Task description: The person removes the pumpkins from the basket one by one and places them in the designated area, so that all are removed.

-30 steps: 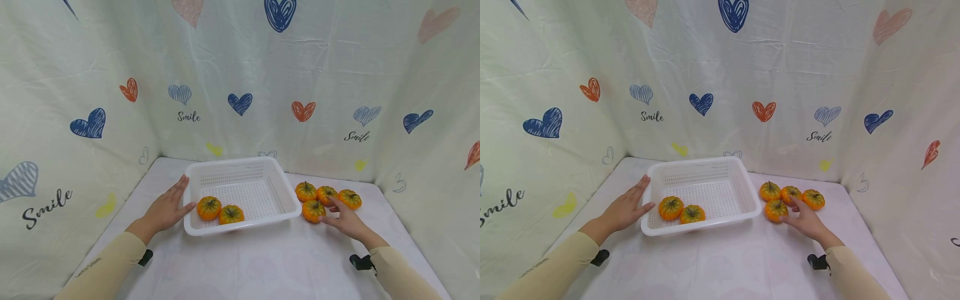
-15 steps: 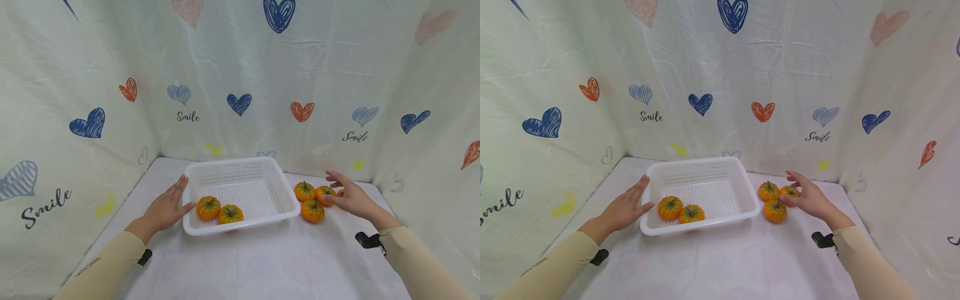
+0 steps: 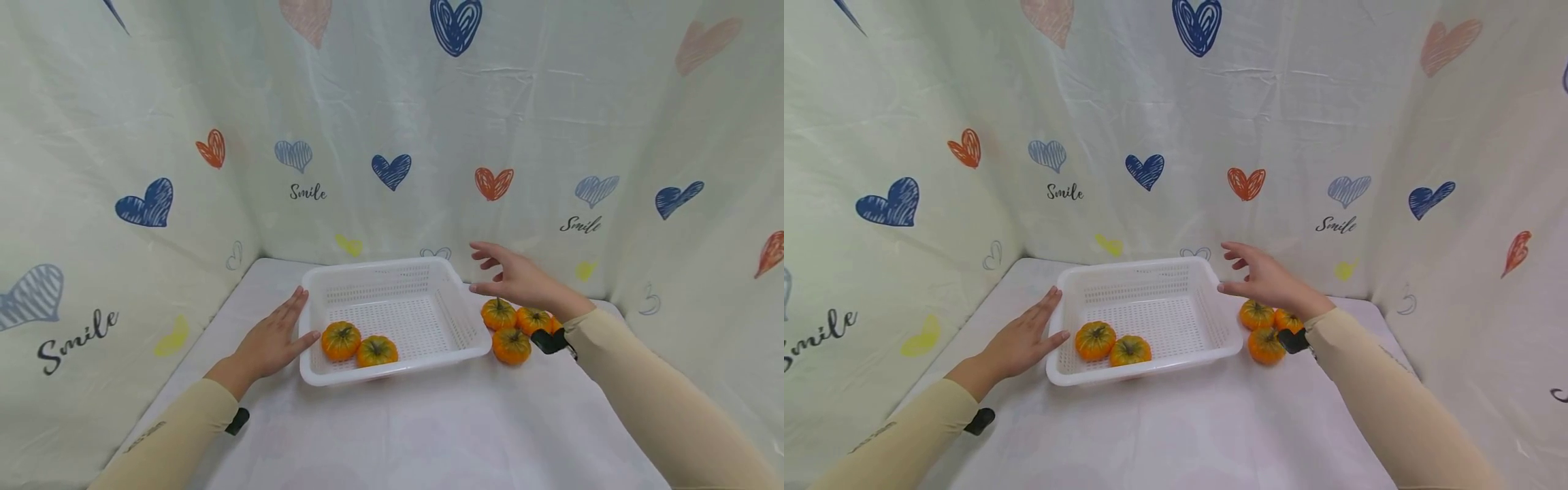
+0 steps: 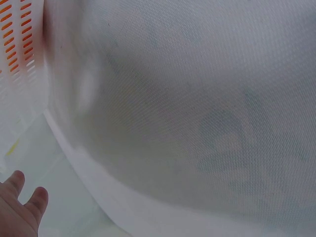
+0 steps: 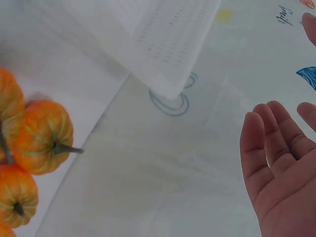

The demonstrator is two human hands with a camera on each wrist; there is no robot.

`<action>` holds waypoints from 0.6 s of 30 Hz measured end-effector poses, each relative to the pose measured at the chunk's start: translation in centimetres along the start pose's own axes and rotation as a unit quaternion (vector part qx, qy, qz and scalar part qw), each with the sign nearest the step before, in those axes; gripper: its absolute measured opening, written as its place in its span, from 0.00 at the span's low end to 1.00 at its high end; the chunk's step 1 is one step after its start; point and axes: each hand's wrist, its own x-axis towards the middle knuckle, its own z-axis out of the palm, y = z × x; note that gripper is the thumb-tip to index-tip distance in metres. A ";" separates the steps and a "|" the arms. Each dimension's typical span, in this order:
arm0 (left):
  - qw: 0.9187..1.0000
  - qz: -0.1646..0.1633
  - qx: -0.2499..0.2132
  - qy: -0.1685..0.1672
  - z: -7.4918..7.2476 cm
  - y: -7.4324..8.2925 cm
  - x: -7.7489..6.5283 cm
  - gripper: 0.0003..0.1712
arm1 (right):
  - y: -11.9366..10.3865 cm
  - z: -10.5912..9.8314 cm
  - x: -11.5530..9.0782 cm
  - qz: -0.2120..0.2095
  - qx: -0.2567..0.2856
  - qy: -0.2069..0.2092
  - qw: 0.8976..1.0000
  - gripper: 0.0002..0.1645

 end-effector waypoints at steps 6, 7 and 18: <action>1.000 0.001 0.003 0.004 0.0 0.0 0.0 0.53 | -2.2 0.8 3.2 -0.024 0.008 -0.025 0.999 0.51; 1.000 0.002 0.003 0.004 0.0 0.0 0.0 0.53 | -2.5 1.0 3.7 -0.024 0.009 -0.027 0.999 0.51; 1.000 -0.003 0.002 0.004 0.0 0.1 0.0 0.52 | -4.3 5.5 7.9 -0.019 0.058 -0.082 0.995 0.49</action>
